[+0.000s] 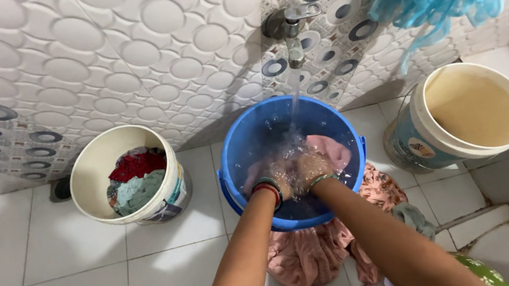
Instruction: The person washes several pieces of clothing by hand in a blue bucket filled with water. They scrub and rinse each item individually, then transfer the washed clothes into a white bucket.
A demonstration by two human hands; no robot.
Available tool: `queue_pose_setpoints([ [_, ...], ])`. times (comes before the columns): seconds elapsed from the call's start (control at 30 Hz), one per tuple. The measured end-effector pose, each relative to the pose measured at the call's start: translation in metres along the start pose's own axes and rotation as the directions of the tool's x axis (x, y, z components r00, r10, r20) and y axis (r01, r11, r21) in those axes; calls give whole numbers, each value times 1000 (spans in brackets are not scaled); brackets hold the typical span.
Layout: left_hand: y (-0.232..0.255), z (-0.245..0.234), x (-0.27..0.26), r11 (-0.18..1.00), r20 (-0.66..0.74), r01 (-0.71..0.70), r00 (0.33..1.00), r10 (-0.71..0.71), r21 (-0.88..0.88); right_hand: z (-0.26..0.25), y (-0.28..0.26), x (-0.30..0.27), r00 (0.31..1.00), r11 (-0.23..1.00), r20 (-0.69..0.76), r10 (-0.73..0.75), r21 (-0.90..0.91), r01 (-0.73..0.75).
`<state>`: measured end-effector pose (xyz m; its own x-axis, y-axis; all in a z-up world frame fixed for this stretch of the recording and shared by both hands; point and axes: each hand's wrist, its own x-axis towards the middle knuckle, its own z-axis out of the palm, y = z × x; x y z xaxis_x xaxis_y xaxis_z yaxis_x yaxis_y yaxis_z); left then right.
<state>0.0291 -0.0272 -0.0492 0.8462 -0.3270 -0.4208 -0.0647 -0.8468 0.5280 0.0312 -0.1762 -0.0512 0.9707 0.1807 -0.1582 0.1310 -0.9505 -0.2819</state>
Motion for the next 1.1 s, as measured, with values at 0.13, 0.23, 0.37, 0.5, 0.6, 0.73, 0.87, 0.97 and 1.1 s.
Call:
queue_pose_setpoints([
  [0.13, 0, 8, -3, 904, -315, -241, 941, 127, -354, -44, -20, -13, 994, 970, -53, 92, 230, -78],
  [0.23, 8, -4, -12, 806, -430, -410, 876, 217, -428, -89, -39, -18, 971, 913, -117, 207, 380, -149],
  [0.37, 29, -24, -31, 684, -339, -386, 917, 211, -618, -146, -64, -28, 953, 481, -300, 34, 841, 248],
  [0.5, 39, -32, -47, 683, -671, -680, 640, 374, -267, -202, -83, -39, 929, 189, -367, 36, 916, 355],
  [0.6, 44, -30, -46, 656, -647, -594, 734, 206, -465, -237, -86, -50, 919, 61, -386, 82, 922, 382],
  [0.73, 51, -35, -31, 785, -631, -473, 763, 140, -399, -263, -76, -58, 861, 64, -435, 263, 899, 434],
  [0.87, 54, -57, -27, 910, -615, -300, 786, 67, -285, -266, -35, -55, 802, 96, -546, 243, 836, 540],
  [0.97, 52, -89, -32, 971, -543, -176, 838, 61, -163, -252, 0, -50, 840, 255, -416, 349, 905, 342],
  [1.1, 61, -111, -39, 983, -392, -159, 913, 113, -87, -203, 23, -43, 920, 547, -245, 305, 836, 41],
])
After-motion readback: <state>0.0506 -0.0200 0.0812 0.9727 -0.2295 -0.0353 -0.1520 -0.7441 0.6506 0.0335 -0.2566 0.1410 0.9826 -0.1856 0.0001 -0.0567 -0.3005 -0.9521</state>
